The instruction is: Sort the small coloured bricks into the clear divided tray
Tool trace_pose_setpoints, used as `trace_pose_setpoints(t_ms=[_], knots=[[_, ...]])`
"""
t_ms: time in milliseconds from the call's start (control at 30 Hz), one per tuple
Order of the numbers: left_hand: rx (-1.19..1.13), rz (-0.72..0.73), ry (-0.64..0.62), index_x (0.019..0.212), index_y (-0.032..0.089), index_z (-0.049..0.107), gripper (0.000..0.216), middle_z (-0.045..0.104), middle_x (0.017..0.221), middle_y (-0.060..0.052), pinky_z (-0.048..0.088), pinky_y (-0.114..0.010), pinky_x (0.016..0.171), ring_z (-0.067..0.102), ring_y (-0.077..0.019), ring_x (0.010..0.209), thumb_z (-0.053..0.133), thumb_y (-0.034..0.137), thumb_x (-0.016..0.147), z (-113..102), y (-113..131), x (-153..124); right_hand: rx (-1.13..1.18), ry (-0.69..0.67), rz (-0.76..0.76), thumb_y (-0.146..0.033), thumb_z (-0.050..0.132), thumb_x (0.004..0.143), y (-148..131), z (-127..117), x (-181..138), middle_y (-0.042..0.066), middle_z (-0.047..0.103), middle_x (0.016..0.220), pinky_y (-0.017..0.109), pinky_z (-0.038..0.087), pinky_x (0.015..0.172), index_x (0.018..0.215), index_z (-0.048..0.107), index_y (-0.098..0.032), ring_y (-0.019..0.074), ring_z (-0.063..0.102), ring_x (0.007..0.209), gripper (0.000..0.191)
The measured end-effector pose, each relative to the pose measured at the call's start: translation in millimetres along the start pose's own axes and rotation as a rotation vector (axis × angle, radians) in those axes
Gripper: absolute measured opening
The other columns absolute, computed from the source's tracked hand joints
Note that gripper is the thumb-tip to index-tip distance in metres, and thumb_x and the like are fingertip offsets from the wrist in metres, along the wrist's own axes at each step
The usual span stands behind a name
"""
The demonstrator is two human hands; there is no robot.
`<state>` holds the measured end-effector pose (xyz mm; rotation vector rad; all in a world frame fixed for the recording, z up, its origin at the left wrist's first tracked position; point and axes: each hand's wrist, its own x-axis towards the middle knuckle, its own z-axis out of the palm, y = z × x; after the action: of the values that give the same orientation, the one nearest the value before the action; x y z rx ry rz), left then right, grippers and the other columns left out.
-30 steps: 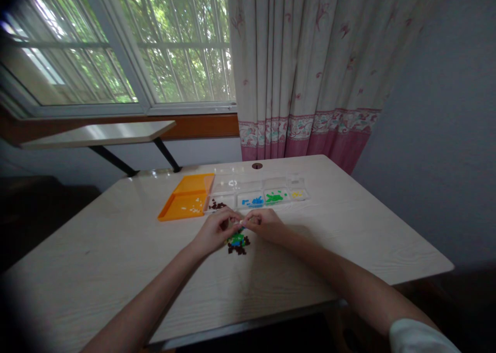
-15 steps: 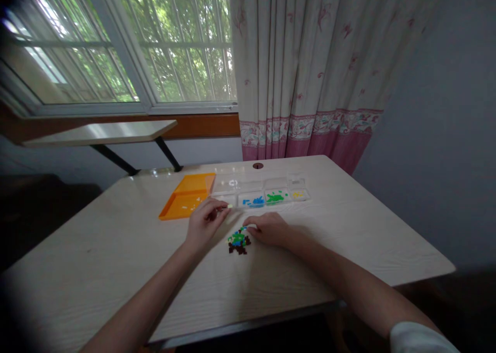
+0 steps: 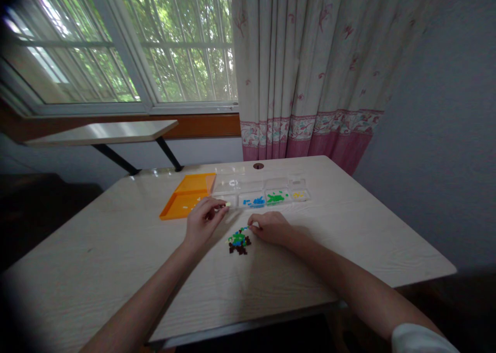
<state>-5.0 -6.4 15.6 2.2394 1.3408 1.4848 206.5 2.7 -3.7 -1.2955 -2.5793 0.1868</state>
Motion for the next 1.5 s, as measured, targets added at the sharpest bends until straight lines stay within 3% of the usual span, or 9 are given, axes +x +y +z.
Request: trace_pose_setpoints(t_ms=[100, 200, 300, 500, 667, 867, 1033, 1500], knots=[[0.139, -0.088, -0.022, 0.086, 0.018, 0.06, 0.018, 0.057, 0.076, -0.002, 0.039, -0.021, 0.056, 0.05, -0.0109, 0.062, 0.051, 0.032, 0.081, -6, -10, 4, 0.017, 0.004, -0.013, -0.026, 0.051, 0.081, 1, 1, 0, 0.0, 0.064, 0.065, 0.022, 0.034, 0.058, 0.09, 0.063, -0.024, 0.0141, 0.057, 0.062, 0.016], [0.407, -0.269, -0.013, 0.085, 0.019, 0.06, 0.022, 0.058, 0.072, -0.002, 0.036, -0.023, 0.056, 0.053, -0.0147, 0.065, 0.049, 0.037, 0.08, -16, -26, 7, 0.032, 0.0, -0.008, -0.026, 0.05, 0.081, 1, 1, 1, 0.0, 0.064, 0.065, 0.022, 0.034, 0.059, 0.089, 0.063, -0.023, 0.0139, 0.057, 0.062, 0.016], [0.615, -0.446, -0.014, 0.087, 0.02, 0.061, 0.026, 0.062, 0.08, -0.005, 0.035, -0.025, 0.055, 0.056, -0.0192, 0.072, 0.047, 0.04, 0.08, -28, -40, 9, 0.024, 0.0, 0.002, -0.026, 0.049, 0.082, 1, 1, 1, 0.0, 0.064, 0.065, 0.023, 0.034, 0.058, 0.089, 0.063, -0.023, 0.0139, 0.057, 0.062, 0.016], [0.704, -0.614, -0.075, 0.097, 0.02, 0.061, 0.033, 0.063, 0.088, -0.01, 0.039, -0.032, 0.06, 0.057, -0.0269, 0.078, 0.044, 0.042, 0.079, -39, -54, 10, 0.021, 0.06, -0.001, -0.029, 0.044, 0.086, 1, 4, 1, 0.001, 0.063, 0.064, 0.022, 0.033, 0.058, 0.092, 0.062, -0.02, 0.0136, 0.056, 0.06, 0.021], [0.479, -0.361, -0.076, 0.093, 0.017, 0.062, 0.026, 0.063, 0.083, -0.007, 0.039, -0.027, 0.061, 0.056, -0.0194, 0.074, 0.044, 0.032, 0.081, -26, -50, 7, 0.047, 0.104, -0.004, -0.029, 0.046, 0.085, 0, 3, 1, -0.001, 0.06, 0.059, 0.021, 0.031, 0.055, 0.092, 0.062, -0.02, 0.0118, 0.052, 0.054, 0.019], [0.079, 0.008, -0.44, 0.082, 0.018, 0.065, 0.018, 0.061, 0.071, -0.002, 0.039, -0.021, 0.06, 0.053, -0.0117, 0.064, 0.049, 0.027, 0.08, 6, -18, -5, 0.075, 0.175, -0.083, -0.031, 0.046, 0.085, 0, 7, 0, -0.002, 0.06, 0.056, 0.021, 0.031, 0.053, 0.091, 0.061, -0.019, 0.0113, 0.051, 0.051, 0.02], [0.032, 0.044, -0.52, 0.083, 0.02, 0.065, 0.015, 0.061, 0.07, -0.001, 0.039, -0.021, 0.06, 0.053, -0.0119, 0.065, 0.052, 0.025, 0.078, 18, -5, -13, 0.064, 0.202, -0.111, -0.029, 0.047, 0.084, -3, 10, 0, -0.002, 0.06, 0.056, 0.021, 0.031, 0.055, 0.09, 0.062, -0.021, 0.0115, 0.054, 0.052, 0.017], [0.037, 0.07, -0.539, 0.076, 0.018, 0.062, 0.012, 0.058, 0.067, -0.001, 0.036, -0.021, 0.056, 0.051, -0.0115, 0.062, 0.051, 0.02, 0.076, 17, -4, -12, 0.067, 0.205, -0.114, -0.029, 0.049, 0.084, -6, 9, 0, -0.002, 0.061, 0.056, 0.021, 0.032, 0.055, 0.089, 0.063, -0.022, 0.0113, 0.055, 0.052, 0.017]])
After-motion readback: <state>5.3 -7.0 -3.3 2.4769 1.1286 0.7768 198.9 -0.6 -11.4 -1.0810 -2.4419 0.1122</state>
